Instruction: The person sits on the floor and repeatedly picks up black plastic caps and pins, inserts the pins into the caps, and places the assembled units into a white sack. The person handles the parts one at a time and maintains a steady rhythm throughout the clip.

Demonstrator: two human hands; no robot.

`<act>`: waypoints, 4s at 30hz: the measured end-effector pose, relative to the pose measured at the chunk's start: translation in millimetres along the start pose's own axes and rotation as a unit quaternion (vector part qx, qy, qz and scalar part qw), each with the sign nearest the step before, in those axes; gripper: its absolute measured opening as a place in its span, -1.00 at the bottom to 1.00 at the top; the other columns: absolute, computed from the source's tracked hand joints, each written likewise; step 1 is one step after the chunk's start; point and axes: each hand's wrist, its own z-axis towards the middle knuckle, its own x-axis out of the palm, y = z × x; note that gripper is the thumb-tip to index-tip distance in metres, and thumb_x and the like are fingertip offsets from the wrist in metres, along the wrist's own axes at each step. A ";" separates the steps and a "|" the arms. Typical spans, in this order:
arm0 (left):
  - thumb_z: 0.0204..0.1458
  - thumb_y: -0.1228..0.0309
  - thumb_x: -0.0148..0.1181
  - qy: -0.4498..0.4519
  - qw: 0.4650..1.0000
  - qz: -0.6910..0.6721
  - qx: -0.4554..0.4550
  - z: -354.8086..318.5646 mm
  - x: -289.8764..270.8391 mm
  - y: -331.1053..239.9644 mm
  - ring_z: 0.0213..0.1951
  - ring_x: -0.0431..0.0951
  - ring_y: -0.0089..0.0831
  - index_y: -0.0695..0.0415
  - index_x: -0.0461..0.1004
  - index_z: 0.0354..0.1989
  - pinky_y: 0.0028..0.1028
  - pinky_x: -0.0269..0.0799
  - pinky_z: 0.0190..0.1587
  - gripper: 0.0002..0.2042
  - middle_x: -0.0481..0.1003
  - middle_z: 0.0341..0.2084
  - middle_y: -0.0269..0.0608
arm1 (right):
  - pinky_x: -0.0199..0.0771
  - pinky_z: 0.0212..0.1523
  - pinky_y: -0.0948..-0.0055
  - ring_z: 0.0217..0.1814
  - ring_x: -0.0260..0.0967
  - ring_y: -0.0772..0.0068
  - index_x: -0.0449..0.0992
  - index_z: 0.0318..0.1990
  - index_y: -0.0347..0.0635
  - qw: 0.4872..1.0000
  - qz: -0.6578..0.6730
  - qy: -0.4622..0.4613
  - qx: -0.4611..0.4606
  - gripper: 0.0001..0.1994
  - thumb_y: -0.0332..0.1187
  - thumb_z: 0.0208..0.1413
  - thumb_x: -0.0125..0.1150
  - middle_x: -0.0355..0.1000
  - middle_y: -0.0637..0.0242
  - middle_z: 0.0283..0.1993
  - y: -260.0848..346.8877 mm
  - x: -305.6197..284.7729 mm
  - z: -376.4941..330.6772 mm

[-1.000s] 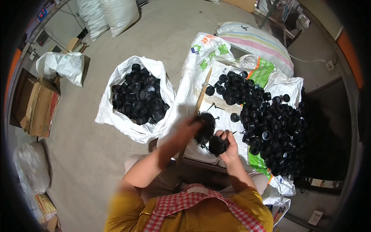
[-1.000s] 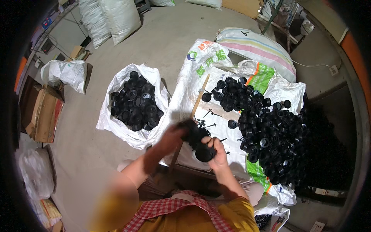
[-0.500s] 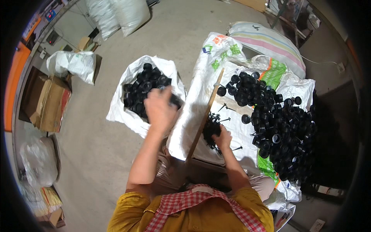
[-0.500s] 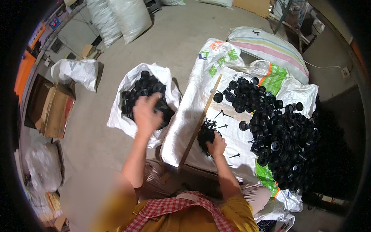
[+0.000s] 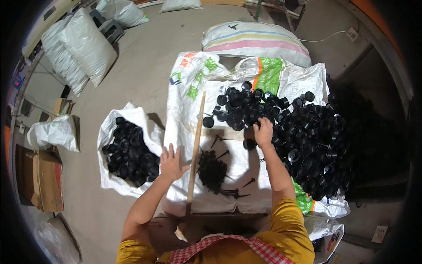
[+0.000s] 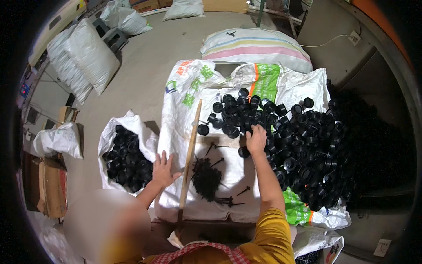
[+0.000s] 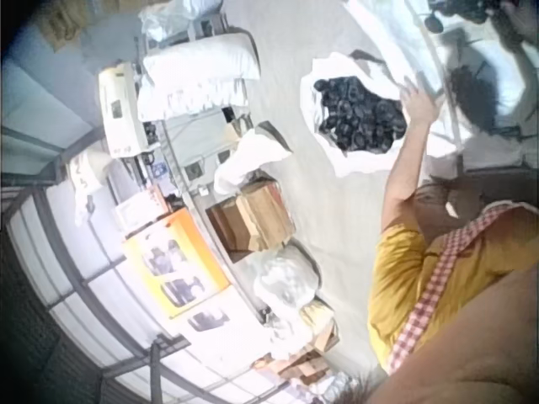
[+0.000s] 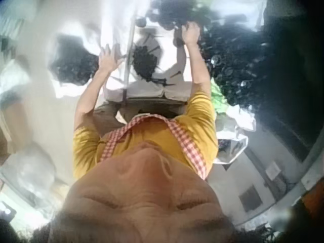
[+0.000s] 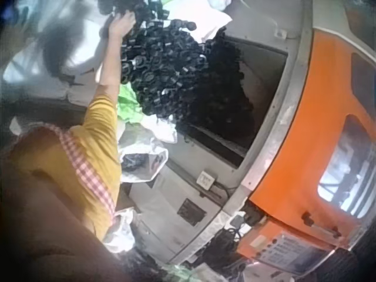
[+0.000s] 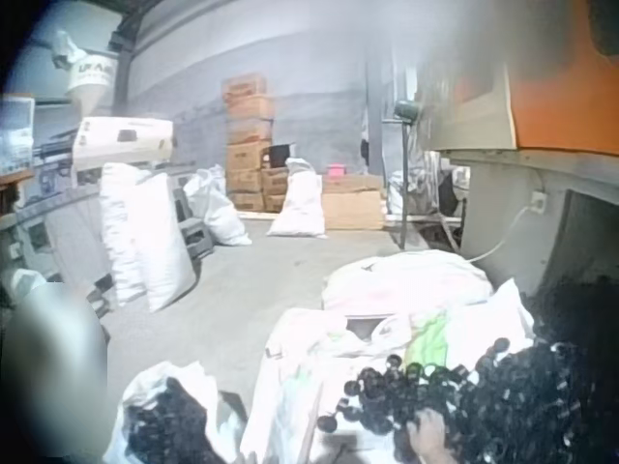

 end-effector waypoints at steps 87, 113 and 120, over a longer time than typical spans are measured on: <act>-0.12 0.17 0.10 -0.143 0.985 0.066 0.063 16.8 44.2 12.8 0.25 -0.02 0.35 0.26 0.41 -0.03 0.11 -0.10 0.28 -0.50 0.08 0.25 0.21 | 0.09 0.30 0.21 0.28 0.22 0.12 0.41 0.17 0.21 0.858 -0.054 0.410 0.304 -0.16 0.52 -0.22 -0.03 0.31 0.23 0.23 -259.1 -299.7 -37.6; -0.06 0.07 0.05 -0.126 0.978 0.159 0.042 13.3 61.8 36.4 0.25 -0.01 0.35 0.22 0.35 -0.03 0.16 -0.09 0.25 -0.48 0.08 0.23 0.25 | -0.15 0.39 0.06 0.47 -0.28 -0.13 -0.06 0.38 0.22 0.882 -0.428 0.131 0.148 -0.07 -0.15 -0.15 0.40 -0.12 0.20 0.44 -337.0 -281.6 225.1; -0.11 0.10 0.08 -0.126 0.981 0.144 0.027 15.7 59.0 30.9 0.26 -0.03 0.33 0.21 0.34 -0.04 0.15 -0.10 0.26 -0.49 0.08 0.23 0.24 | -0.04 0.25 -0.23 0.41 -0.23 -0.14 0.35 0.16 0.27 0.812 -0.515 0.168 0.219 -0.36 0.01 -0.17 0.34 0.03 0.12 0.32 -383.9 -311.3 187.2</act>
